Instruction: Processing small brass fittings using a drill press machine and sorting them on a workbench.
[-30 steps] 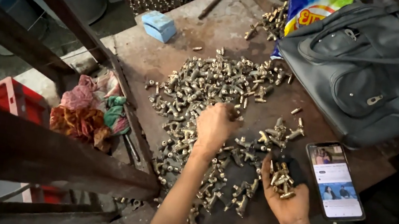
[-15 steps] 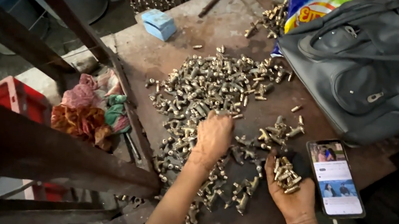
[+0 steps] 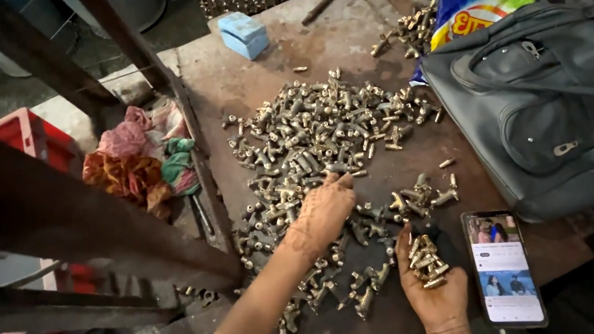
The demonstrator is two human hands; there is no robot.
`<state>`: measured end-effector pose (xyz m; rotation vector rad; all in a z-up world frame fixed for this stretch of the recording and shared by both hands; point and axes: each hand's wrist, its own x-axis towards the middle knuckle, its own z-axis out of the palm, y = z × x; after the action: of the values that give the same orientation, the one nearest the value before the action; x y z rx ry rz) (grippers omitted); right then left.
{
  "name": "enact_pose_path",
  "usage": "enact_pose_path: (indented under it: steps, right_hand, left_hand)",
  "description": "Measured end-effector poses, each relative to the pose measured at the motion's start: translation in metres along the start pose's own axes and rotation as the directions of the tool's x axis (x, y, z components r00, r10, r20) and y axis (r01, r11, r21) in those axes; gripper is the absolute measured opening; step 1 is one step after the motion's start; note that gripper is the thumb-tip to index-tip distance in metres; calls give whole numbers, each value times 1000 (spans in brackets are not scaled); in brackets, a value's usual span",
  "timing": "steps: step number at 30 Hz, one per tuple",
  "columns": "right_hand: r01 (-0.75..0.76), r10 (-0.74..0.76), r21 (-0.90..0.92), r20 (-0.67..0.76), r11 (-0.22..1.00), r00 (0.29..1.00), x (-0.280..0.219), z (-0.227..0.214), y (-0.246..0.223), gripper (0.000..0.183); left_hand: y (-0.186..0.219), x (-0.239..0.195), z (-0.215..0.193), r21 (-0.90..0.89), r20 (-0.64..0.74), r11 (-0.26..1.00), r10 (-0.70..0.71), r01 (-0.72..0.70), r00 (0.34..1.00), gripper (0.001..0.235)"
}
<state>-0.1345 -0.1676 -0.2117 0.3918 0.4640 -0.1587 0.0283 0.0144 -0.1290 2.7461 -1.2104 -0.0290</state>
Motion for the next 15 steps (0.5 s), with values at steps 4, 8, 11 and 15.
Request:
enact_pose_path:
  steps: [4,8,11,15]
  right_hand:
    - [4,-4,5,17,1000,1000,-4,2,1,49]
    - [-80,78,49,47,996,996,-8,6,4,49]
    - [-37,37,45,19,998,999,-9,6,3,49]
    - [-37,36,32,28,999,999,-6,3,1,48]
  left_hand:
    - [11,-6,4,-105,-80,995,-3,-5,997,16]
    - [20,-9,-7,-151,-31,983,-110,104,993,22]
    - [-4,-9,4,-81,-44,989,-126,122,991,25]
    - [-13,1,24,-73,-165,986,-161,150,973,24]
